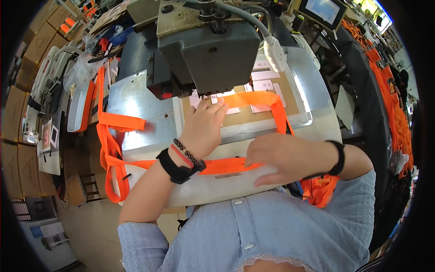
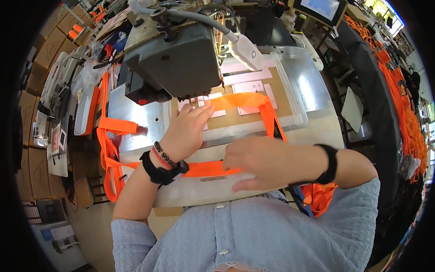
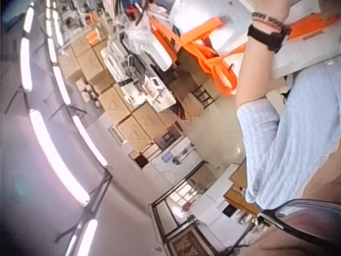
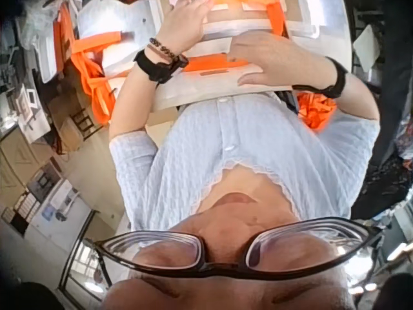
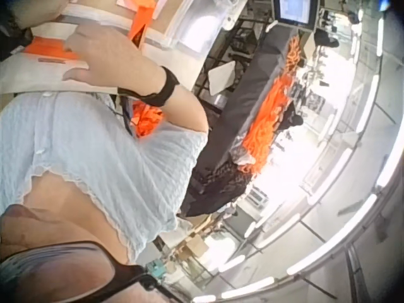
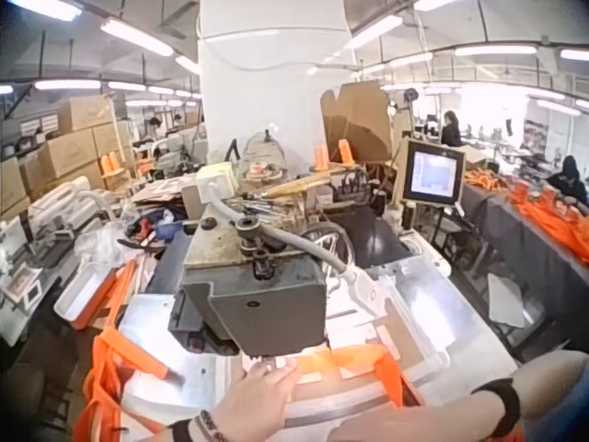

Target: Operating an industrial sewing machine to assemble orange nylon straps.

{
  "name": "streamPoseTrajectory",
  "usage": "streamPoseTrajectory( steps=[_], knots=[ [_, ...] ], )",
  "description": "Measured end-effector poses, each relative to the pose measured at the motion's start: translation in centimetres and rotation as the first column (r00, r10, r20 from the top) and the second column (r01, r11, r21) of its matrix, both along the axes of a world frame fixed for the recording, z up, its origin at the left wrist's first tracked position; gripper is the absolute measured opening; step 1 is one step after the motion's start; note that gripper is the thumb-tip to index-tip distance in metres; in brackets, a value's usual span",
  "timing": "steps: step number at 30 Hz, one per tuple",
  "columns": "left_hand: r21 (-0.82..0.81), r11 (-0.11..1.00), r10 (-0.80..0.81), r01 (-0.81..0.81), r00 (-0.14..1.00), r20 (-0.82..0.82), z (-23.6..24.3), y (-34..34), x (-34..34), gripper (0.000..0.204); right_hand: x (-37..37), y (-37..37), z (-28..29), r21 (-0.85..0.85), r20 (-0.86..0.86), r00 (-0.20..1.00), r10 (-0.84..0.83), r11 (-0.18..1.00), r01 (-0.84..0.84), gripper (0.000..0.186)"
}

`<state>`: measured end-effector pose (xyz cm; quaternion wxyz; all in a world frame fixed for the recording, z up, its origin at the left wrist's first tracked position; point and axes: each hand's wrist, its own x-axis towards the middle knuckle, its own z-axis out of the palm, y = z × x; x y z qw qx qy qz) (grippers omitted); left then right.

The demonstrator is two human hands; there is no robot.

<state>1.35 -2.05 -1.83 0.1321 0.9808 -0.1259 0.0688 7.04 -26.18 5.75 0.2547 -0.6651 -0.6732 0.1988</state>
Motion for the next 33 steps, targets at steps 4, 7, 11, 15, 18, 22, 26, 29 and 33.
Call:
streamPoseTrajectory(
  steps=[4,7,11,15,18,22,26,29,33],
  knots=[
    [0.007,1.0,0.008,-0.007,0.998,-0.067,0.7,0.4,0.5,0.048,-2.4,0.2,-3.1,-0.13,0.368,0.928,0.057,0.991,-0.009,0.031],
    [0.022,1.0,0.013,-0.012,0.997,-0.08,0.7,0.5,0.3,0.048,-0.7,-0.1,-1.9,-0.229,0.034,0.999,0.004,0.973,0.004,0.027],
    [0.043,0.999,0.016,-0.015,0.999,-0.044,0.7,0.5,0.0,0.049,5.1,-2.0,3.5,-0.363,-0.394,0.908,-0.143,0.932,-0.011,0.022],
    [0.05,0.999,0.006,-0.003,0.999,-0.053,0.7,0.2,0.2,0.051,10.9,-6.5,5.0,-0.325,-0.209,0.886,-0.415,0.884,0.337,0.021],
    [0.051,0.999,-0.015,0.016,1.0,-0.023,0.4,0.3,0.1,0.052,13.5,-9.0,4.1,-0.438,-0.084,0.773,-0.629,0.72,0.538,0.019],
    [0.051,0.999,-0.01,0.011,1.0,-0.013,0.7,0.2,-0.2,0.052,9.4,-7.0,-0.2,0.284,0.408,0.711,-0.573,0.82,0.497,0.04],
    [0.048,0.998,-0.028,0.031,0.999,-0.045,1.1,0.2,-0.1,0.052,0.3,-1.0,-2.1,0.149,0.285,0.951,-0.123,0.985,0.083,0.036],
    [0.055,0.998,-0.015,0.018,0.999,-0.052,1.3,0.1,0.0,0.052,-1.7,2.2,-5.2,0.08,0.469,0.882,0.041,0.993,-0.088,0.029],
    [0.058,0.998,0.001,0.001,1.0,-0.031,0.7,0.1,0.0,0.054,-1.6,3.5,-6.1,0.031,0.497,0.856,0.143,0.983,-0.182,0.021]
  ],
)
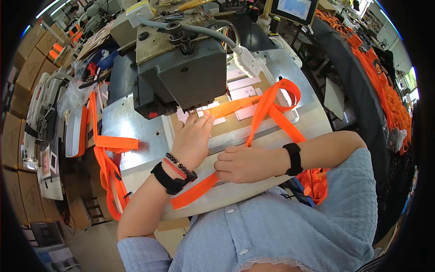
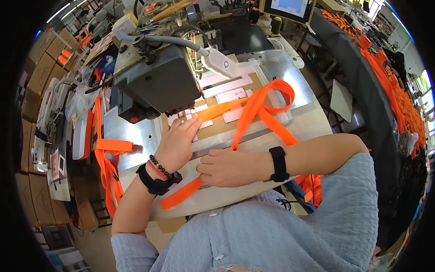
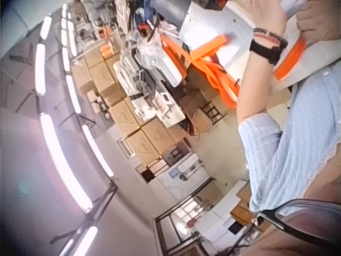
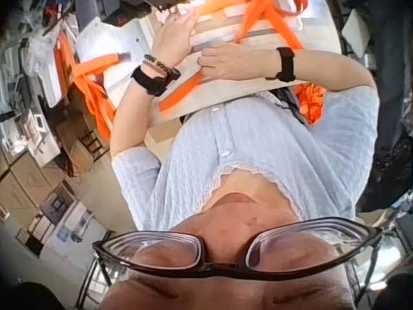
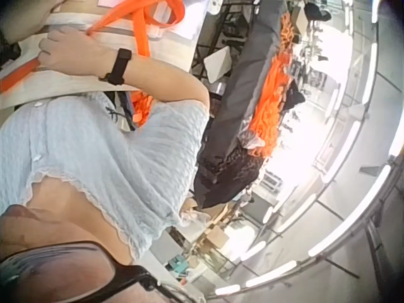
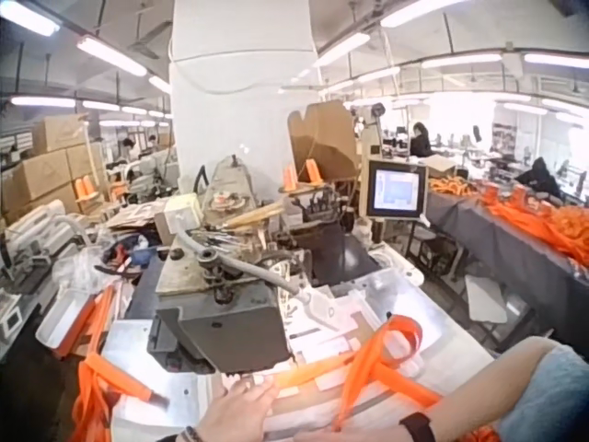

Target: Operating an industrial sewing machine to assemble orange nylon straps.

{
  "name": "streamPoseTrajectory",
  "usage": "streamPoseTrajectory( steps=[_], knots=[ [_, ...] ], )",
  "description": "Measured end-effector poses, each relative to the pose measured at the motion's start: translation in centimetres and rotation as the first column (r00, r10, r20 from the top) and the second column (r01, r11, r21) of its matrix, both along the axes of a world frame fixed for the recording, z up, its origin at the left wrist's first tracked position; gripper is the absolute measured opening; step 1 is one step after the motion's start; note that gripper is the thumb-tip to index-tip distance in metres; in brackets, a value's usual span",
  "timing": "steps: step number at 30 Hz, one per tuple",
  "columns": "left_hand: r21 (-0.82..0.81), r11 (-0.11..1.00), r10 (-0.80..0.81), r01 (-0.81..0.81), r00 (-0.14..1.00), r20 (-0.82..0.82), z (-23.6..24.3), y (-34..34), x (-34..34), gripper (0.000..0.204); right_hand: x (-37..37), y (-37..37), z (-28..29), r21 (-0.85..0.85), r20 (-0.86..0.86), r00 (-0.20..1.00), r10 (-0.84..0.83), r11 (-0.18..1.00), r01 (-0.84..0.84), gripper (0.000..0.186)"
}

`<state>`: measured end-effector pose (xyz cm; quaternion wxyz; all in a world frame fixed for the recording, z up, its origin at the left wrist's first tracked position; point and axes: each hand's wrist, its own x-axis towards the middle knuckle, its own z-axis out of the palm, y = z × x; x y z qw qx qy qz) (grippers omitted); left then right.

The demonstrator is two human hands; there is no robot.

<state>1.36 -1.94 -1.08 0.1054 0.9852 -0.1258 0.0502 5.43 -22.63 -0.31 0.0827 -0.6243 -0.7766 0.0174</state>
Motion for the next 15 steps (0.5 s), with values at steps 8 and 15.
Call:
streamPoseTrajectory(
  steps=[8,15],
  knots=[
    [0.009,1.0,0.0,0.0,0.999,-0.037,-0.4,-0.1,-0.1,0.058,6.5,-6.3,9.0,-0.437,-0.656,0.528,-0.539,0.842,0.316,0.021],
    [-0.009,1.0,0.007,-0.007,1.0,-0.007,-0.9,-0.3,-0.1,0.06,17.5,-16.0,12.2,-0.297,-0.556,0.331,-0.763,0.554,0.778,0.012]
  ],
)
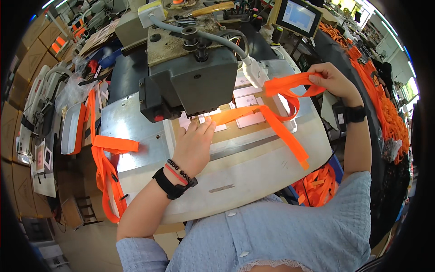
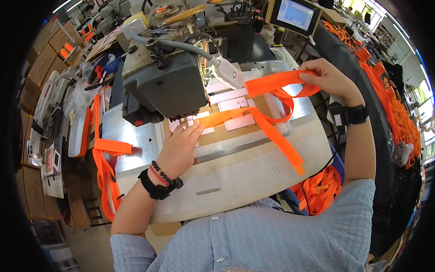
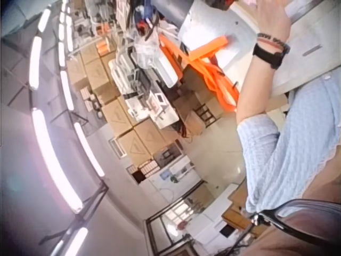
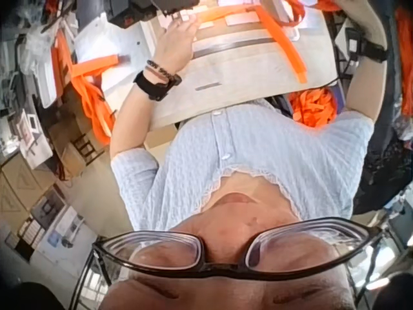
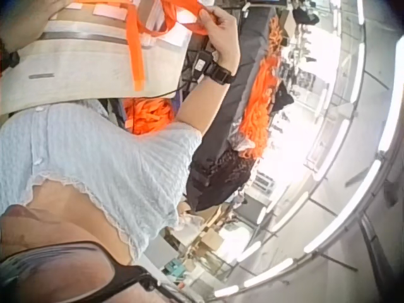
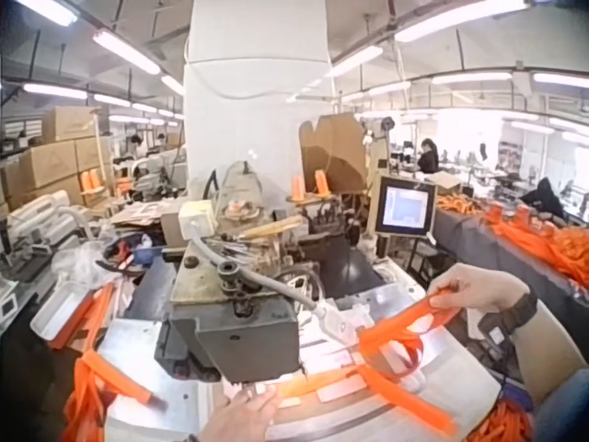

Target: Operating an industrial sewing machine to assemble orange nylon straps.

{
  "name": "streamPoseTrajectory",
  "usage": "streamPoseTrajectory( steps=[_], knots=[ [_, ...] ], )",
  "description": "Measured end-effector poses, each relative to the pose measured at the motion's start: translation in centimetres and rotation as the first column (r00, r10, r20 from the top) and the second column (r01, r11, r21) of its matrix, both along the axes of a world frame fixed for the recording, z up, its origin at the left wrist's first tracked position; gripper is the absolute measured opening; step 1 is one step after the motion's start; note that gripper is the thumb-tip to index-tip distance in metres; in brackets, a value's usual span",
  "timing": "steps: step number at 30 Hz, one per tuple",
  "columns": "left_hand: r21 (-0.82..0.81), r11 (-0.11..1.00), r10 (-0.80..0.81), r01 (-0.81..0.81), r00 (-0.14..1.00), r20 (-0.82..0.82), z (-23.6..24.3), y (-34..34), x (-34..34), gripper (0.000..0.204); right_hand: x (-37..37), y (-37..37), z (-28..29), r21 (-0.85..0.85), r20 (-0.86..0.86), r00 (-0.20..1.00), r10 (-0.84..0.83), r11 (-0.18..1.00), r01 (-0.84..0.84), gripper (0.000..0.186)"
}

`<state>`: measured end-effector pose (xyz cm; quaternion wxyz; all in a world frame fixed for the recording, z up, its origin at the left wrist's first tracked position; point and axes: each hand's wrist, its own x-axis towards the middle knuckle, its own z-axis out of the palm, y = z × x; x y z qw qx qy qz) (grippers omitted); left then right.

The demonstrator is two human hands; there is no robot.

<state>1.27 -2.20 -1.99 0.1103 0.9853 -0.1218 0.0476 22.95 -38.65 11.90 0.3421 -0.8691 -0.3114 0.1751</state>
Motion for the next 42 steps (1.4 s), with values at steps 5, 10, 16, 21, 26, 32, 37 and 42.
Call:
streamPoseTrajectory(
  steps=[5,10,16,21,26,32,37,42],
  knots=[
    [0.041,0.999,0.019,-0.019,1.0,0.006,-0.3,0.1,-0.2,0.062,1.9,1.8,-3.5,-0.126,0.086,0.987,0.135,0.984,-0.123,0.014],
    [0.055,0.998,0.04,-0.043,0.998,0.049,-0.7,-0.2,-0.6,0.063,-0.1,9.3,-7.0,-0.022,-0.081,0.948,0.309,0.95,-0.312,0.022],
    [0.114,0.991,0.058,-0.067,0.995,0.078,-0.6,-1.1,-0.7,0.052,0.3,12.4,-9.3,0.098,-0.477,0.822,0.311,0.948,-0.302,0.024],
    [0.14,0.987,0.07,-0.08,0.995,0.073,-0.7,-1.3,-1.0,0.03,-1.9,14.6,-10.3,-0.112,-0.228,0.923,0.311,0.933,-0.342,0.016],
    [0.066,0.993,0.086,-0.095,0.989,0.122,-0.6,-1.5,-1.0,0.028,-3.8,15.3,-10.3,-0.188,0.128,0.947,0.296,0.944,-0.27,0.016],
    [0.075,0.992,0.09,-0.097,0.992,0.086,-0.2,-1.6,-0.9,0.033,-6.0,17.7,-11.1,-0.148,0.155,0.936,0.315,0.944,-0.294,0.033],
    [0.055,0.992,0.102,-0.11,0.987,0.12,-0.4,-1.6,-1.1,0.041,-6.1,18.3,-10.8,-0.087,-0.138,0.977,0.162,0.981,-0.175,0.024],
    [0.079,0.989,0.12,-0.127,0.989,0.085,-0.1,-2.0,-1.1,0.047,-5.1,18.0,-12.0,-0.062,0.034,0.973,0.227,0.972,-0.225,0.024]
  ],
)
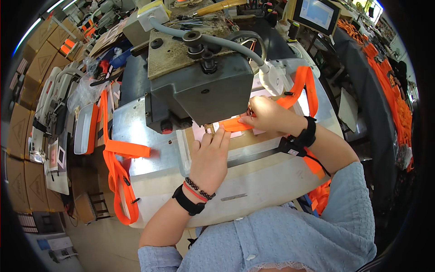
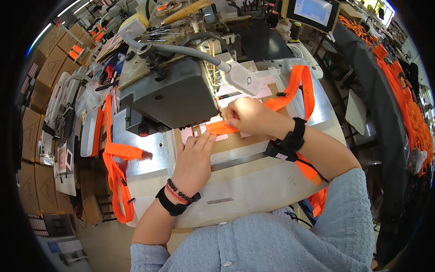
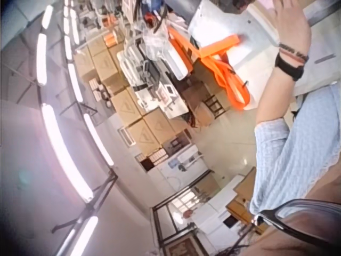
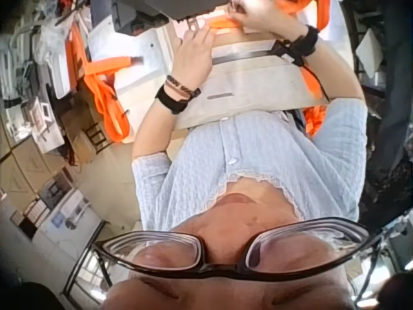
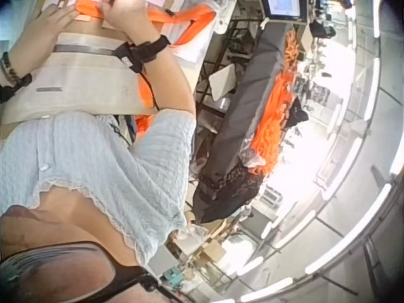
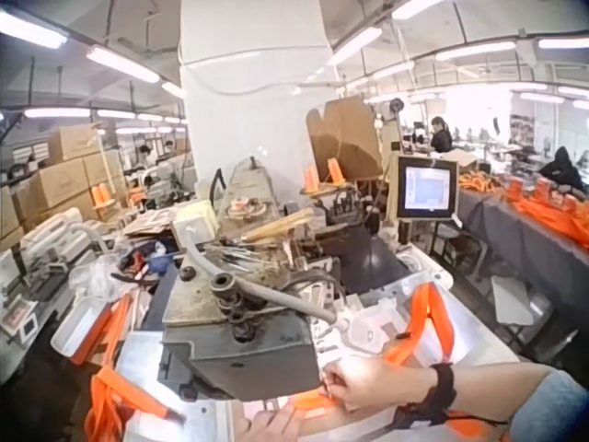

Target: Operating an industrial sewing machine to assemble orange nylon straps.

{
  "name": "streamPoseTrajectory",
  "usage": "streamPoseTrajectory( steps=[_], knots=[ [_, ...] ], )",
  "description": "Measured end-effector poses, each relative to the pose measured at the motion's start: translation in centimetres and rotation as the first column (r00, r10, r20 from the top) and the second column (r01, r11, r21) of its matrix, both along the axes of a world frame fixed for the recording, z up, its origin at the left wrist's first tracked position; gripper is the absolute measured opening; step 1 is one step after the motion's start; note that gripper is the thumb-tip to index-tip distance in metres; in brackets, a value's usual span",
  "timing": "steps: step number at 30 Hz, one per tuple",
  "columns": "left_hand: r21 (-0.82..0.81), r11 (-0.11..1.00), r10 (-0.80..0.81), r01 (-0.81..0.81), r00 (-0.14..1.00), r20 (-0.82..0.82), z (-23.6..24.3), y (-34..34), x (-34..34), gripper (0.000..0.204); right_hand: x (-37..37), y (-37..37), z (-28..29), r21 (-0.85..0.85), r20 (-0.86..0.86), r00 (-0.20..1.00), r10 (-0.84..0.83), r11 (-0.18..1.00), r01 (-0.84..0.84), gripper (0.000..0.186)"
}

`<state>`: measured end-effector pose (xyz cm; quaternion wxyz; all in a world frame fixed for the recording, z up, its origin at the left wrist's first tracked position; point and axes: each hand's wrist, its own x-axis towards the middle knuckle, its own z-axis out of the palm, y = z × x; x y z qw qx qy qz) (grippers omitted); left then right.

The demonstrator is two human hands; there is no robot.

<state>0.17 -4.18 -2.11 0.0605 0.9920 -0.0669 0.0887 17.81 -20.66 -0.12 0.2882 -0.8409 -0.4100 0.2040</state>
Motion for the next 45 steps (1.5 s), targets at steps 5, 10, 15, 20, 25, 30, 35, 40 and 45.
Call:
streamPoseTrajectory(
  steps=[5,10,15,20,25,30,35,40,45],
  knots=[
    [-0.018,0.999,0.049,-0.049,0.999,-0.016,0.4,-0.2,0.0,0.062,0.4,0.0,0.0,0.03,-0.051,0.998,-0.037,0.999,0.039,0.024],
    [-0.014,0.999,0.05,-0.05,0.998,-0.024,0.6,-0.2,0.0,0.056,1.4,0.0,-0.6,0.01,-0.162,0.986,-0.048,0.999,0.051,0.025],
    [0.052,0.997,0.056,-0.055,0.998,-0.022,1.0,-0.4,-0.1,0.044,1.8,0.5,-0.2,-0.076,-0.182,0.983,-0.036,0.997,0.022,0.023],
    [0.06,0.996,0.057,-0.059,0.998,0.033,1.9,-1.0,-0.8,0.041,1.0,0.4,0.0,0.046,-0.159,0.984,-0.079,0.995,0.088,0.045],
    [0.033,0.998,0.054,-0.055,0.998,0.019,2.4,-1.2,-0.9,0.044,0.9,0.4,0.0,0.066,-0.156,0.986,-0.058,0.995,0.069,0.047],
    [0.04,0.999,0.018,-0.017,1.0,-0.018,1.5,-1.4,-1.0,0.055,0.8,0.7,-0.5,0.104,-0.153,0.986,-0.066,0.991,0.083,0.043],
    [0.034,0.999,0.019,-0.019,0.999,-0.026,1.1,-1.2,-0.7,0.058,1.2,0.6,-1.4,0.041,-0.153,0.987,-0.057,0.997,0.064,0.021],
    [0.024,0.999,0.024,-0.024,1.0,-0.006,0.8,-1.1,-0.5,0.057,0.6,1.0,-0.6,0.021,-0.108,0.993,-0.056,0.998,0.058,0.02],
    [0.026,0.999,0.034,-0.034,0.999,-0.01,0.7,-0.8,-0.1,0.056,0.6,1.0,-0.7,0.018,-0.066,0.996,-0.059,0.998,0.06,0.019]
  ],
)
